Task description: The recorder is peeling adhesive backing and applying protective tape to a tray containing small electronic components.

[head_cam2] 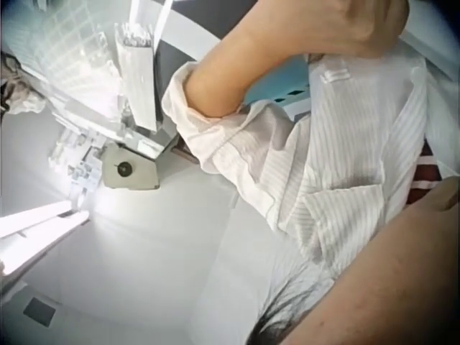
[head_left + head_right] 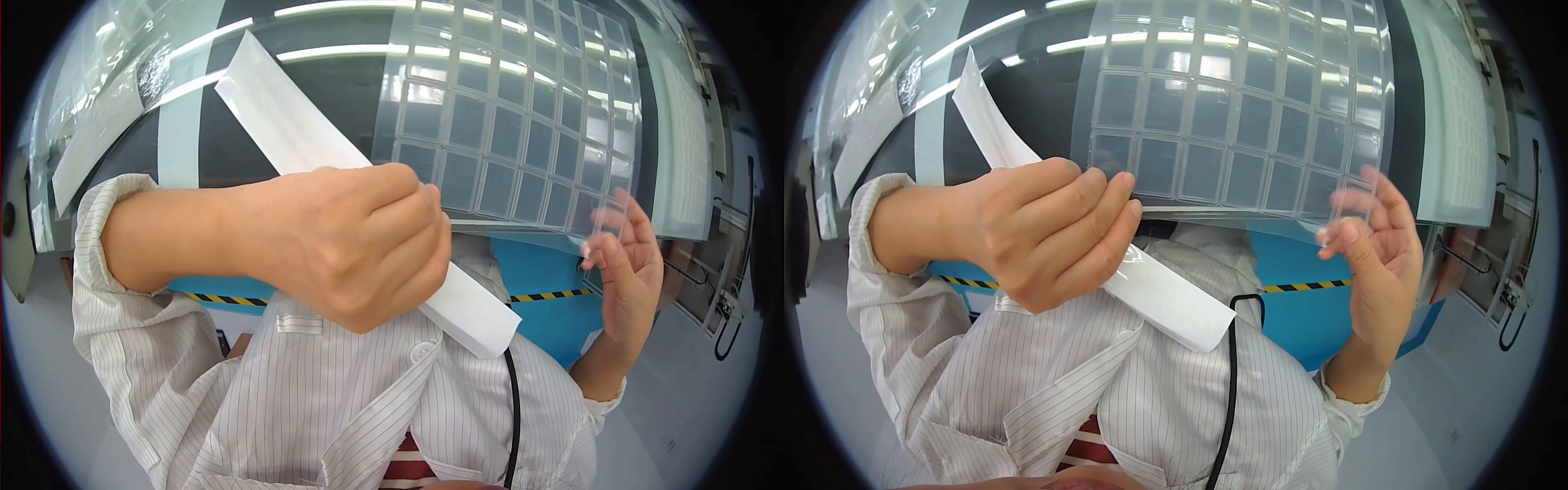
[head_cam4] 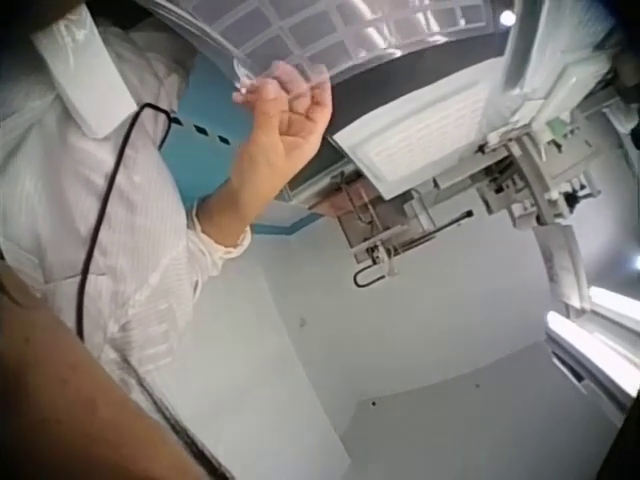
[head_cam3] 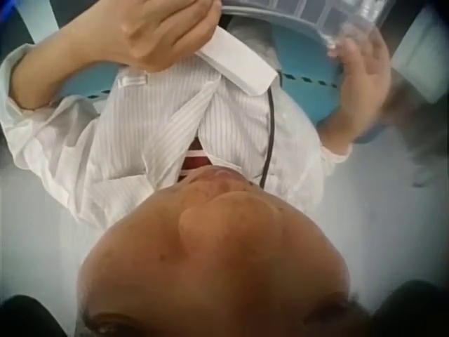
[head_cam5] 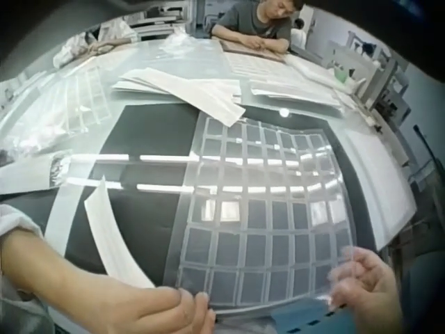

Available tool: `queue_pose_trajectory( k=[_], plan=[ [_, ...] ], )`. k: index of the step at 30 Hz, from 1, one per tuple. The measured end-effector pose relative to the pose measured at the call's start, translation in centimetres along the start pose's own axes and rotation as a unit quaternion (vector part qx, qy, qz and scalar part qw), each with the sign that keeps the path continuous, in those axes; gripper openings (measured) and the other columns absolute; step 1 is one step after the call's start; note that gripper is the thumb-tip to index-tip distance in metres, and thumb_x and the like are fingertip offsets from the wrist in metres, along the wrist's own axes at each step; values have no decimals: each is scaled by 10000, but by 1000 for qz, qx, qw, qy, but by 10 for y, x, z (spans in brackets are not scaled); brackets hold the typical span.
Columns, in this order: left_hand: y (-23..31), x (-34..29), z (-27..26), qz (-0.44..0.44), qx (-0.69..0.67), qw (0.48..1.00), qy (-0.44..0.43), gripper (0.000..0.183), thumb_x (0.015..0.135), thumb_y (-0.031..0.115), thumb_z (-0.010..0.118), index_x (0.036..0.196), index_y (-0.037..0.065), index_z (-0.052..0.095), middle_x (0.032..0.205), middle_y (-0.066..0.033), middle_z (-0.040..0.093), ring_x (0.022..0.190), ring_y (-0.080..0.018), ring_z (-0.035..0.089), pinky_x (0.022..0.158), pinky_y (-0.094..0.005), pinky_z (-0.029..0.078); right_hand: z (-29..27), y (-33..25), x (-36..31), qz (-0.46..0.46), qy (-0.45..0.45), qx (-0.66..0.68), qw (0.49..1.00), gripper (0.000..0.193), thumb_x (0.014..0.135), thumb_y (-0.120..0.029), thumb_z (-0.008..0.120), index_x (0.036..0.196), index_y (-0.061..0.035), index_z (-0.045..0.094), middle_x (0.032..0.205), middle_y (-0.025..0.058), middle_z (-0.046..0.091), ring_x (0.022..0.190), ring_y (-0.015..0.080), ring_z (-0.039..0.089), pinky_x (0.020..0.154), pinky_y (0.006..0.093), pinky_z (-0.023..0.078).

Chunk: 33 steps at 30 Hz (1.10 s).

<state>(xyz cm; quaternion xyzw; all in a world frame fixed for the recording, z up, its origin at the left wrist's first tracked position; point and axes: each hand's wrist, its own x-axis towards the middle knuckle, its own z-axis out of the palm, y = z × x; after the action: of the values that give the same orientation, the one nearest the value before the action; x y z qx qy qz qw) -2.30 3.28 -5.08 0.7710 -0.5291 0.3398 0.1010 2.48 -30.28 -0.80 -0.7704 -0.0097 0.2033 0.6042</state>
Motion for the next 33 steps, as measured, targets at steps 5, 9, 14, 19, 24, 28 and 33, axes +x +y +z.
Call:
queue_pose_trajectory(
  k=[5,9,14,19,24,28,33],
  plan=[
    [3,-2,3,-10,-10,1000,5,197,641,90,686,734,-72,625,644,-84,563,586,-184,523,531,-286,413,-2,5,3,9,-23,14,1000,502,965,-60,654,1401,71,441,915,102,670,739,124,647,619,230,547],
    [2,-1,0,-10,-25,999,18,204,624,84,697,738,-69,623,636,-72,550,578,-177,521,513,-281,400,-17,4,-5,6,-10,25,1000,470,960,-44,654,1369,68,453,895,99,666,714,125,651,581,223,536],
    [-1,6,2,-39,-37,998,14,215,614,66,699,758,-77,629,643,-80,562,595,-183,554,498,-269,402,-33,9,-15,21,-4,31,999,483,935,-20,671,1354,69,448,850,104,654,667,127,648,546,224,528],
    [-8,8,-3,-68,-51,996,-34,268,689,117,730,844,-94,675,745,-178,678,604,-220,629,487,-279,443,-40,13,-15,14,15,51,998,503,914,1,678,1348,81,436,837,121,653,644,147,653,531,244,535],
    [-18,2,-4,-107,-57,992,-40,318,697,166,730,885,-85,678,743,-164,673,599,-225,628,493,-296,446,-44,15,-9,8,22,54,998,453,916,-13,677,1305,76,463,849,133,670,636,153,660,535,254,544],
    [-19,5,-3,-140,-55,988,-22,286,604,90,723,824,-80,656,707,-114,618,600,-189,582,499,-276,432,-58,16,-3,-14,72,36,997,352,928,-47,682,1225,57,524,847,125,691,634,134,653,542,257,545],
    [-16,6,-7,-151,-59,986,-26,268,637,101,731,827,-73,655,708,-111,619,620,-189,595,517,-274,447,-70,21,5,-70,127,11,989,218,965,-82,662,1135,25,576,852,123,706,618,121,640,553,260,548]
  ],
)
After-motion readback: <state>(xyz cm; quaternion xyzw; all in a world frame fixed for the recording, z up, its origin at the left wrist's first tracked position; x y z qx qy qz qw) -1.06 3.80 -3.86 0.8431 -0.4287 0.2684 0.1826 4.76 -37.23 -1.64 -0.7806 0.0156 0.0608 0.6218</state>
